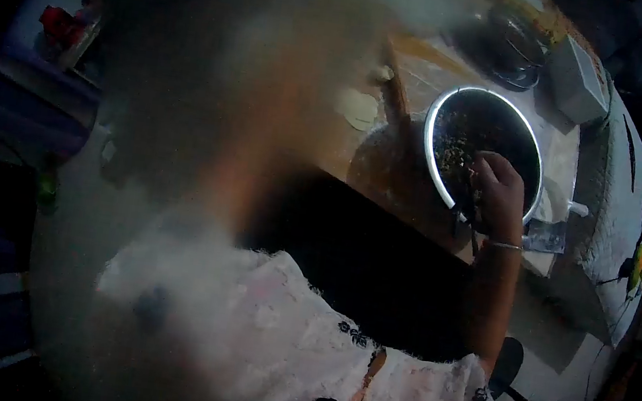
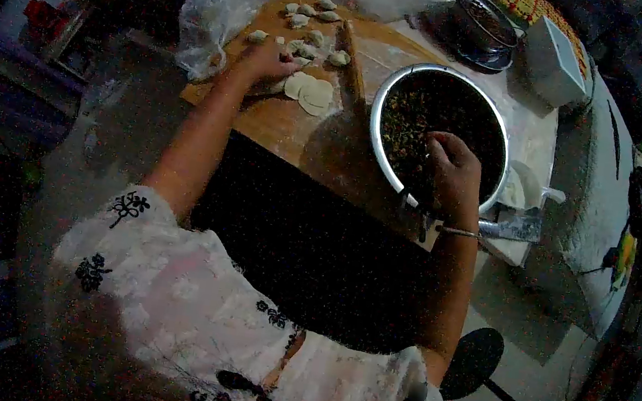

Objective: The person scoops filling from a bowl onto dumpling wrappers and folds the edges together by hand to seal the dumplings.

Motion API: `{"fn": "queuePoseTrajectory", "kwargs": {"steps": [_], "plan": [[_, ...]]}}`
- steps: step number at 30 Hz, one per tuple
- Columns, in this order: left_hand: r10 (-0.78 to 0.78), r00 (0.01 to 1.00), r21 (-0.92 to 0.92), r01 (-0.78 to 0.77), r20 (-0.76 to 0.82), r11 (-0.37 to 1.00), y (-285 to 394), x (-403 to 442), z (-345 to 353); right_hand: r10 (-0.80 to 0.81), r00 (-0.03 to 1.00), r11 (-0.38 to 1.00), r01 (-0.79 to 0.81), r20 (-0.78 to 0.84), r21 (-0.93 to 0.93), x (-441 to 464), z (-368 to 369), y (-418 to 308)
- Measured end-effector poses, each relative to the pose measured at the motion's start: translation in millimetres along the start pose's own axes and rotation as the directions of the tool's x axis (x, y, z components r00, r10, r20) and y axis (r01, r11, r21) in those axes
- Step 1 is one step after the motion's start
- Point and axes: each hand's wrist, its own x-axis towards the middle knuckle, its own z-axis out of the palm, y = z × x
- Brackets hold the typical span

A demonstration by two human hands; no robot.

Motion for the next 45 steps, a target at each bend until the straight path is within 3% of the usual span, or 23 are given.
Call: {"fn": "queuePoseTrajectory", "kwargs": {"steps": [2, 4, 6, 8, 10, 13, 15, 17, 18, 22, 24, 25, 27, 28, 29, 32, 33, 35, 36, 38, 41, 43, 45], "plan": [[0.064, 0.997, 0.081, -0.059, -0.053, 0.995, 7.1, -11.4, 11.7, 0.055, 0.998, 0.998, -0.055, 0.012, 0.014, 1.5, -0.1, 1.9], [0.314, 0.947, 0.198, -0.296, -0.066, 0.935, 4.8, -16.5, 19.2, 0.031, 1.000, 0.999, -0.031, 0.005, 0.026, 3.4, 0.9, 6.3], [0.279, 0.957, 0.244, -0.252, -0.079, 0.936, 19.0, -30.5, 21.4, 0.009, 1.000, 0.999, -0.009, 0.001, 0.039, 5.1, 3.3, 5.7], [0.247, 0.965, 0.290, -0.211, -0.092, 0.933, 23.6, -33.7, 25.2, 0.094, 0.994, 0.992, -0.098, 0.046, 0.084, 4.3, 5.2, 2.5], [0.154, 0.976, 0.114, -0.137, -0.156, 0.984, 20.7, -27.0, 37.1, 0.084, 0.996, 0.995, -0.086, 0.031, 0.052, 4.5, 7.8, 7.0], [0.214, 0.957, 0.147, -0.187, -0.196, 0.971, 25.6, -36.8, 34.0, 0.034, 0.999, 0.999, -0.033, 0.031, -0.024, 9.2, 6.9, 20.1], [0.160, 0.973, 0.124, -0.141, -0.166, 0.982, 6.1, -3.4, 50.7, 0.002, 0.999, 0.998, 0.001, 0.040, -0.071, 12.1, 6.1, 24.5], [0.324, 0.920, 0.196, -0.284, -0.220, 0.938, -5.5, 12.1, 57.9, -0.032, 0.999, 0.988, 0.038, 0.042, -0.149, 13.1, 6.5, 26.2], [0.318, 0.925, 0.021, -0.321, -0.207, 0.947, 10.9, -10.6, 44.6, -0.036, 0.998, 0.989, 0.041, 0.043, -0.145, 12.8, 5.9, 22.6], [0.354, 0.901, 0.122, -0.334, -0.250, 0.935, 17.6, -9.5, 43.3, -0.034, 0.998, 0.977, 0.045, 0.055, -0.207, 15.6, 4.1, 22.1], [0.510, 0.770, -0.244, -0.617, -0.384, 0.748, 29.2, -22.0, 32.9, -0.025, 0.998, 0.973, 0.037, 0.055, -0.228, 13.8, 4.7, 19.5], [0.511, 0.770, -0.245, -0.618, -0.382, 0.747, 37.9, -24.9, 21.6, -0.001, 0.998, 0.976, 0.013, 0.057, -0.217, 12.5, 5.2, 13.2], [0.412, 0.870, -0.108, -0.453, -0.270, 0.885, 50.4, -31.0, 5.2, 0.020, 0.998, 0.979, -0.007, 0.059, -0.205, 12.8, 5.2, 13.2], [0.367, 0.899, -0.471, -0.438, -0.240, 0.766, 44.1, -17.0, 13.5, -0.030, 0.997, 0.965, 0.047, 0.068, -0.257, 15.6, 4.6, 18.7], [0.369, 0.898, -0.468, -0.440, -0.240, 0.766, 33.8, -4.2, 18.5, -0.078, 0.994, 0.946, 0.099, 0.079, -0.307, 17.7, 4.1, 22.7], [0.396, 0.902, -0.159, -0.423, -0.174, 0.892, 32.9, 4.3, 9.8, -0.079, 0.994, 0.944, 0.101, 0.081, -0.316, 19.0, 4.0, 26.2], [0.397, 0.902, -0.158, -0.423, -0.172, 0.892, 36.4, -1.0, 8.1, -0.078, 0.994, 0.944, 0.099, 0.080, -0.314, 19.7, 4.1, 29.9], [0.305, 0.943, -0.362, -0.333, -0.133, 0.871, 42.2, -13.7, 8.1, -0.177, 0.981, 0.946, 0.191, 0.078, -0.260, 20.6, 5.0, 38.3], [0.304, 0.944, -0.362, -0.331, -0.130, 0.872, 47.2, -22.8, 5.8, -0.174, 0.982, 0.947, 0.189, 0.078, -0.259, 20.8, 4.9, 36.7], [0.213, 0.972, -0.518, -0.235, -0.103, 0.822, 53.5, -37.0, 3.9, -0.144, 0.983, 0.903, 0.177, 0.113, -0.391, 21.0, 4.8, 32.4], [0.308, 0.951, -0.582, -0.231, 0.036, 0.780, 27.8, -4.3, 25.6, -0.246, 0.963, 0.845, 0.267, 0.106, -0.464, 22.3, 6.3, 34.0], [0.353, 0.931, -0.527, -0.253, 0.096, 0.811, 7.6, 11.6, 50.1, -0.155, 0.986, 0.912, 0.170, 0.068, -0.374, 28.4, 8.0, 49.5], [0.242, 0.958, -0.207, -0.208, 0.155, 0.956, 9.6, 5.9, 65.6, -0.058, 0.998, 0.959, 0.065, 0.034, -0.277, 27.3, 8.0, 52.9]]}}
